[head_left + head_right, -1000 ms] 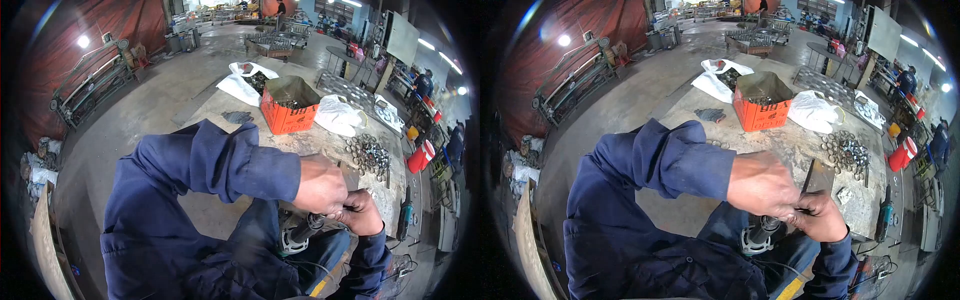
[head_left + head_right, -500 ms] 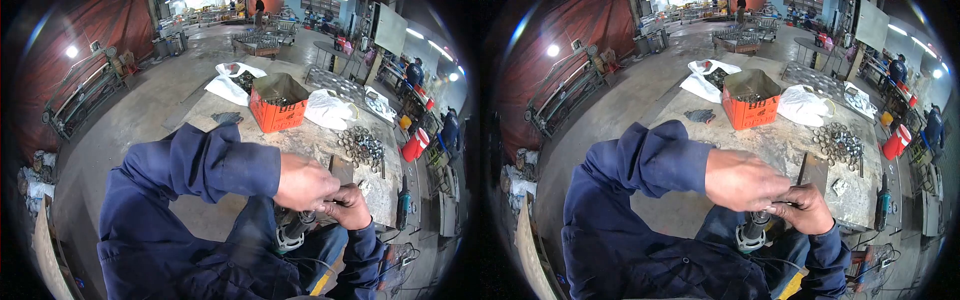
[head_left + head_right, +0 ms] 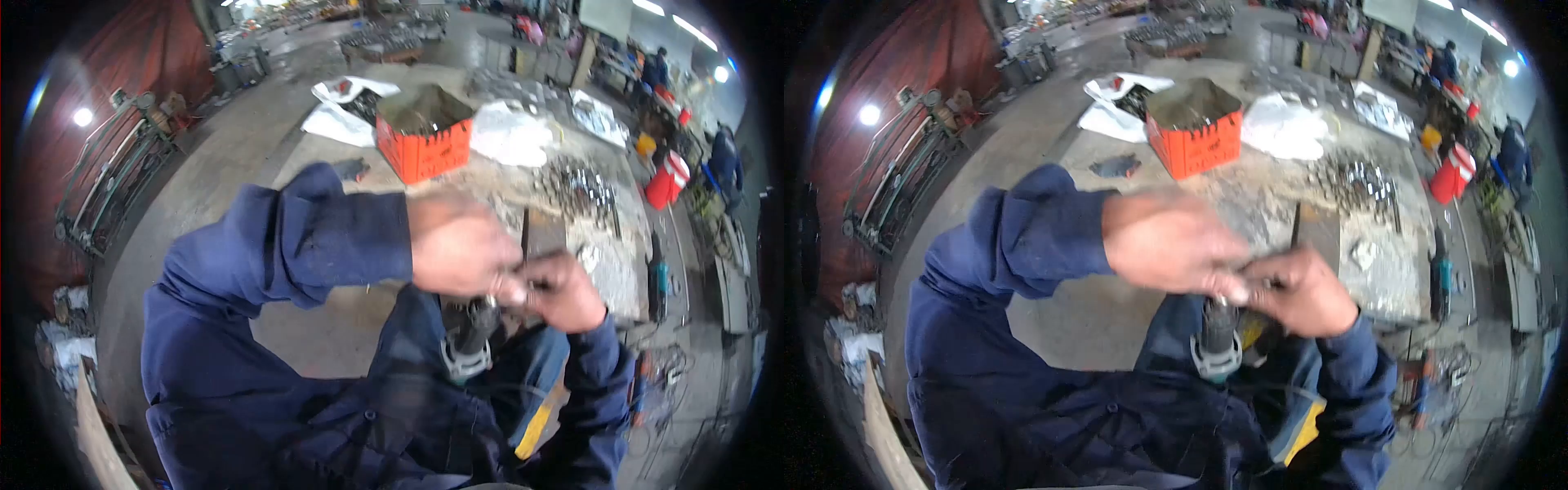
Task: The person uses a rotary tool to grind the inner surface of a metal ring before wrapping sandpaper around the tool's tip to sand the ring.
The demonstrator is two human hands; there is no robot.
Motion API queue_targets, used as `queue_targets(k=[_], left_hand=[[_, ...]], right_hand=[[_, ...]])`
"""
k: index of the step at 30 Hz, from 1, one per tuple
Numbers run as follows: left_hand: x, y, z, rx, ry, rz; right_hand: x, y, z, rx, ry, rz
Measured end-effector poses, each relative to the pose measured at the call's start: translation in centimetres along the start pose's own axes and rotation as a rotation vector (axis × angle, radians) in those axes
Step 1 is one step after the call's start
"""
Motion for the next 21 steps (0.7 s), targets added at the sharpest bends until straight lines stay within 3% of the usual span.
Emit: queue_targets(k=[1,3,4,7,11,21], left_hand=[[0.1,-0.1,-0.1,-0.063,-0.035,-0.163],[0.4,0.1,0.2,-0.317,0.339,-0.047],[2.1,0.8,-1.4,0.02,0.015,0.136],[3.3,1.3,-1.6,0.119,-0.097,0.234],[3.8,1.6,-1.9,0.119,-0.076,0.262],[3.7,1.5,-1.8,0.094,-0.019,0.271]], right_hand=[[-0.1,-0.1,-0.1,-0.033,0.035,0.015],[-0.9,-0.3,-0.4,-0.04,0.013,0.049],[-1.9,-0.1,-0.4,-0.023,0.061,-0.058],[-2.4,-0.1,-0.6,-0.033,0.059,-0.095],[-1.7,-0.7,-0.8,-0.043,0.038,0.119],[-0.6,-1.3,-0.9,-0.163,-0.171,0.22]])
Point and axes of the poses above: each hand's wrist, its own z-axis away from the middle knuckle, its own y-axis out of the palm, x = y × z, the point moved 8 cm from there along -z, towards the middle knuckle, and after that the axes turned 8 degrees about -y, right-handed, at the moved point
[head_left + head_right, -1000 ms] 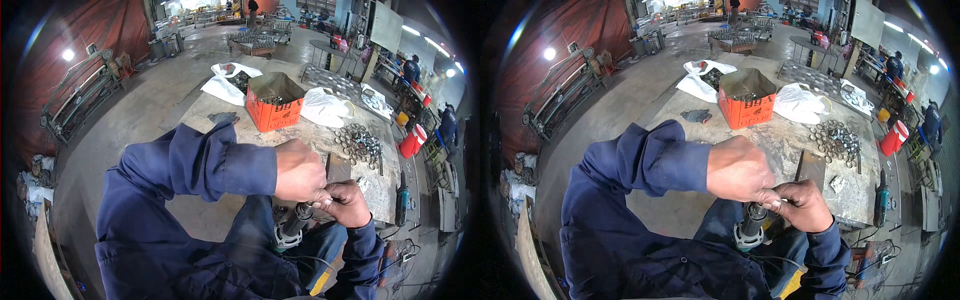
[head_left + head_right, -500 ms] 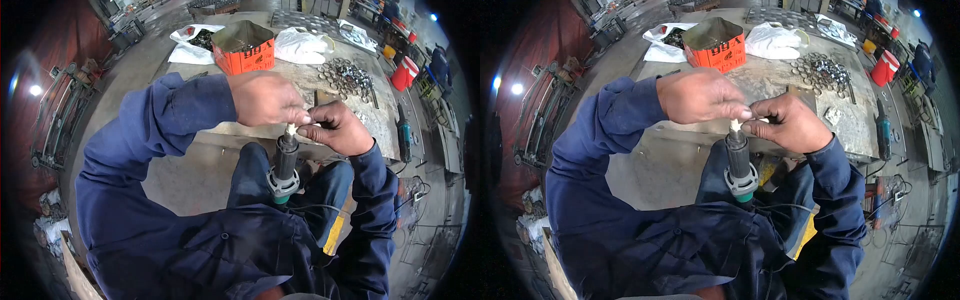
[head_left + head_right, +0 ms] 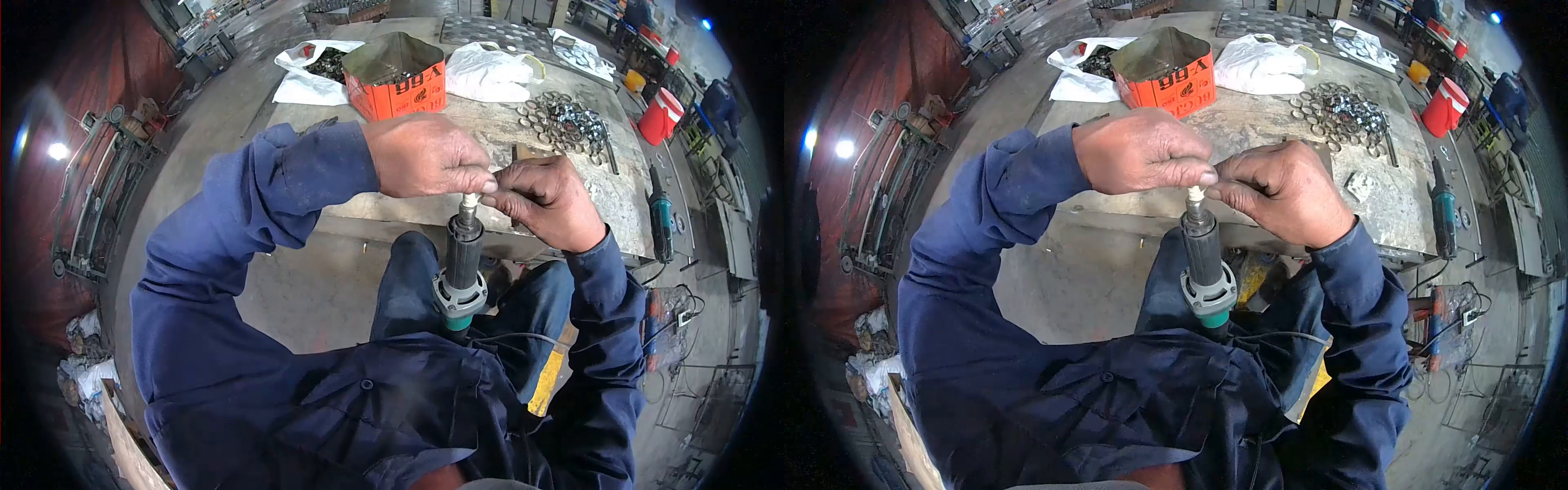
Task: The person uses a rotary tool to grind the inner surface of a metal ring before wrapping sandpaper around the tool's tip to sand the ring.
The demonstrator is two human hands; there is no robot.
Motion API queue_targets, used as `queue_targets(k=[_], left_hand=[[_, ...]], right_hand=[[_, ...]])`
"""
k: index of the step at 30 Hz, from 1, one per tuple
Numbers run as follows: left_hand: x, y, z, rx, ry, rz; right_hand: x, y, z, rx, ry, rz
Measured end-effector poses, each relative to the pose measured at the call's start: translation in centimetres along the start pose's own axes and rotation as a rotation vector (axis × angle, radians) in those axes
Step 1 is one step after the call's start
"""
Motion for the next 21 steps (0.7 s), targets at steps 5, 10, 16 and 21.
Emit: queue_targets(k=[5,10,16,21], left_hand=[[-0.3,0.0,0.6,-0.098,0.061,-0.079],[-0.6,-0.3,0.9,-0.097,0.1,-0.155],[-1.0,-0.7,1.2,-0.184,-0.081,-0.438],[-0.7,-1.0,1.5,-0.214,-0.103,-0.405]], right_hand=[[-0.7,0.7,-0.1,-0.012,0.021,-0.104],[-1.3,1.6,0.1,-0.008,0.132,-0.264],[-0.9,2.0,-0.1,0.006,0.147,-0.279],[-0.5,2.2,-0.7,0.041,0.116,-0.238]])
Point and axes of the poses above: each hand's wrist, its own z-axis away from the middle knuckle, its own y-axis out of the palm, x = y × z, the point moved 8 cm from there along -z, towards the middle knuckle, and after that the axes turned 8 degrees about -y, right-handed, at the moved point
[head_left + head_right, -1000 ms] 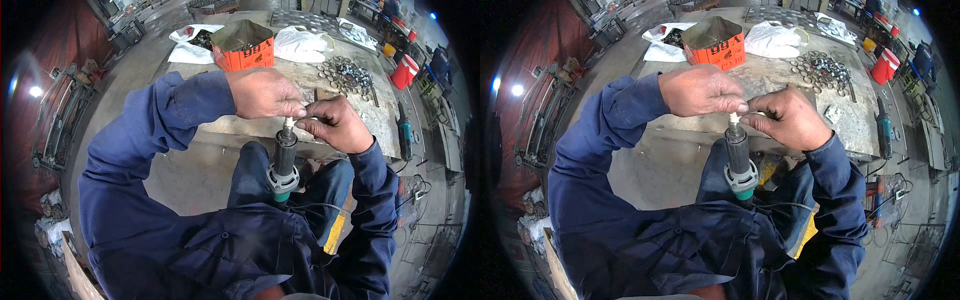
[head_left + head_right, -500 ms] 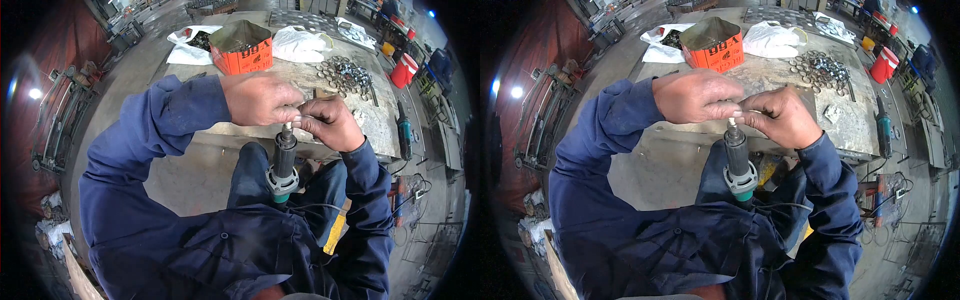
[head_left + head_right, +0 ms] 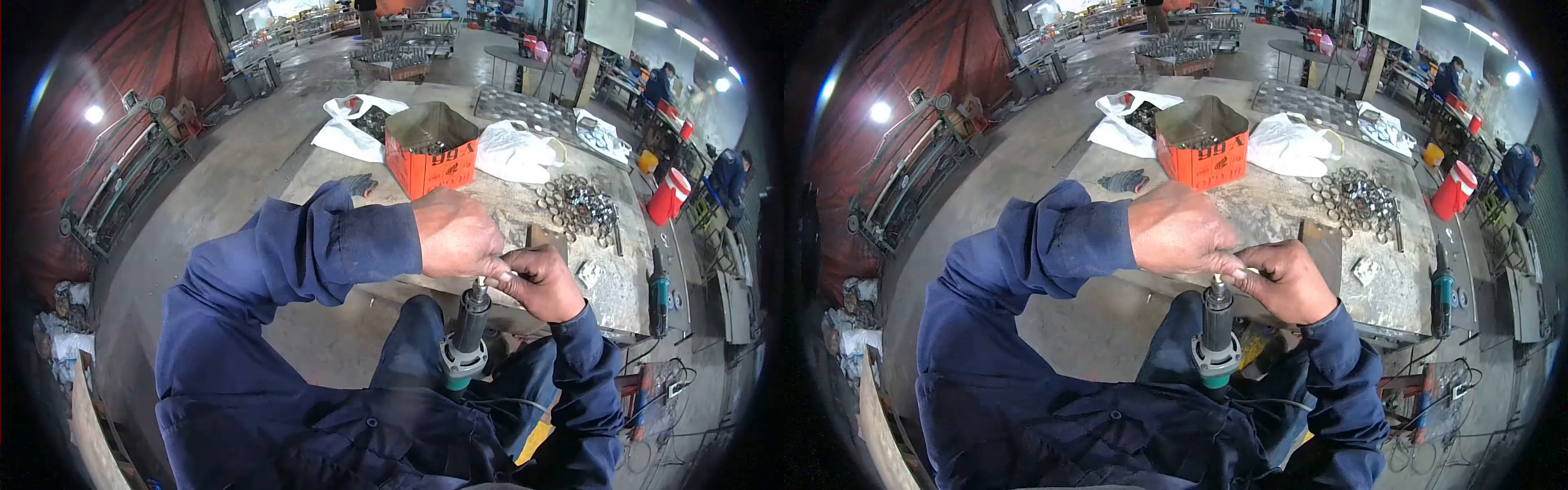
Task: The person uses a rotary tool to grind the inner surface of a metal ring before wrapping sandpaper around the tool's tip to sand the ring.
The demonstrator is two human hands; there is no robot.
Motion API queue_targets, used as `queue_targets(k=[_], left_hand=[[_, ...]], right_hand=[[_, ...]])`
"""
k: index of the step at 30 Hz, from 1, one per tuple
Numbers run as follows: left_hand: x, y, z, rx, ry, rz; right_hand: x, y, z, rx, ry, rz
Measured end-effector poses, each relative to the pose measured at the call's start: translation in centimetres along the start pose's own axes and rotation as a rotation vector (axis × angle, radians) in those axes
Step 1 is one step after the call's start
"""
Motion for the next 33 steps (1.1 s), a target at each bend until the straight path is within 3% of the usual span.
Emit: queue_targets(k=[4,7,9,11,14,16,20,22,25,28,33], left_hand=[[0.5,-0.4,0.3,-0.049,-0.044,-0.05],[0.7,0.6,0.5,0.072,-0.073,0.008],[0.3,0.9,1.1,-0.122,0.039,0.238],[0.5,1.1,1.4,-0.127,0.033,0.228],[-0.7,0.3,0.7,0.024,0.077,0.232],[-0.9,0.7,0.5,0.215,-0.009,0.277],[-1.8,0.3,0.4,0.199,0.053,0.338],[-1.8,-0.4,0.5,0.09,0.026,0.163],[-1.4,0.4,0.3,0.205,-0.032,0.045],[-1.9,0.4,0.5,0.167,0.031,0.263],[-2.2,0.4,0.4,0.145,0.166,0.277]], right_hand=[[0.1,0.0,0.1,0.022,0.012,0.065],[-0.2,0.2,-0.1,0.029,-0.017,0.033],[0.2,-0.1,0.2,0.04,-0.073,0.065],[0.2,-0.1,0.3,0.015,-0.113,-0.033],[-0.1,0.1,0.5,0.061,-0.057,-0.097],[0.0,-0.1,0.7,0.052,-0.069,-0.104],[0.9,-0.3,1.2,0.022,-0.11,-0.066],[1.2,-0.6,1.2,-0.001,-0.109,-0.037],[1.0,-0.4,1.3,0.011,-0.071,0.057],[1.0,-0.4,1.4,-0.033,-0.128,-0.023],[1.2,-0.2,1.3,-0.024,-0.062,-0.063]])
Point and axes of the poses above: each hand's wrist, its own z-axis away from the middle knuckle, its own y-axis out of the palm, x = y × z, the point moved 8 cm from there along -z, towards the middle knuckle, and after that the axes turned 8 degrees about -y, right-handed, at the moved point
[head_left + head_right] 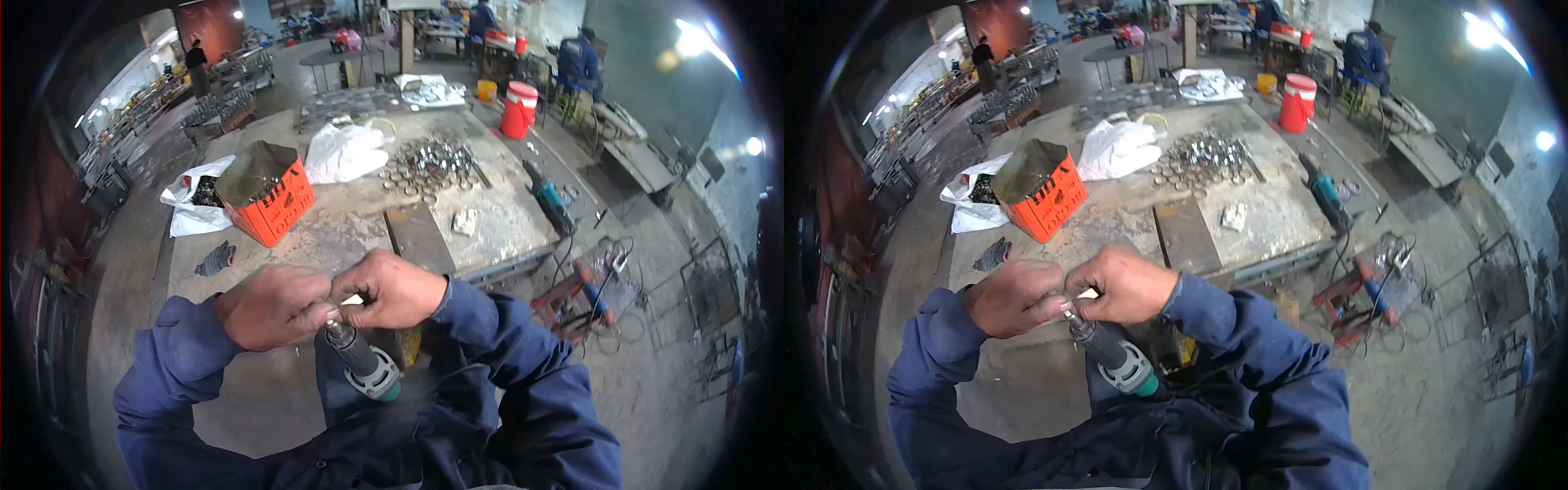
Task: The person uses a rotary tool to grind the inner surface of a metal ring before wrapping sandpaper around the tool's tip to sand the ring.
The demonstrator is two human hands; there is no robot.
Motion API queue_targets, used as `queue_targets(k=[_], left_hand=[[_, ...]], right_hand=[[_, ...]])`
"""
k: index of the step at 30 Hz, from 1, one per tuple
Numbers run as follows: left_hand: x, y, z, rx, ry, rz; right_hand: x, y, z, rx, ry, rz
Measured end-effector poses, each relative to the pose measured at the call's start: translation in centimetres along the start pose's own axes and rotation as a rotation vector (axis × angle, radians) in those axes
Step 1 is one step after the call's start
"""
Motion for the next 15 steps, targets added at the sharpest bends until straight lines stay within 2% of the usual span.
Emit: queue_targets(k=[1,2,4,9,10,12,14,15], left_hand=[[-0.5,0.0,-0.1,0.009,0.053,-0.008],[-0.7,0.6,-0.2,0.062,0.057,0.015],[-1.1,0.2,-0.8,0.008,0.067,-0.031],[-0.8,0.6,-1.8,0.04,0.088,-0.034],[-1.6,0.7,-1.8,0.037,0.153,-0.027],[-2.8,0.6,-2.1,0.059,0.219,-0.017],[-3.0,0.8,-3.1,0.133,0.204,0.063],[-1.6,0.6,-3.3,0.11,0.125,0.008]], right_hand=[[0.2,-0.2,0.1,-0.022,0.014,-0.05],[0.4,-0.3,0.2,-0.055,-0.058,-0.092],[-0.2,-0.2,0.4,-0.015,-0.003,-0.097],[-0.7,-0.8,0.4,-0.043,-0.051,-0.064],[-2.4,-1.1,0.7,-0.051,-0.045,-0.066],[-8.8,-2.1,2.1,-0.087,0.104,0.511],[-13.8,-5.5,5.6,-0.368,0.131,0.206],[-15.9,-7.7,8.1,-0.471,0.194,0.324]])
Point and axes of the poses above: each hand's wrist, its own z-axis away from the middle knuckle, its own y-axis out of the palm, x = y × z, the point moved 8 cm from there along -z, towards the middle knuckle, and after that the axes turned 8 degrees about -y, right-handed, at the moved point
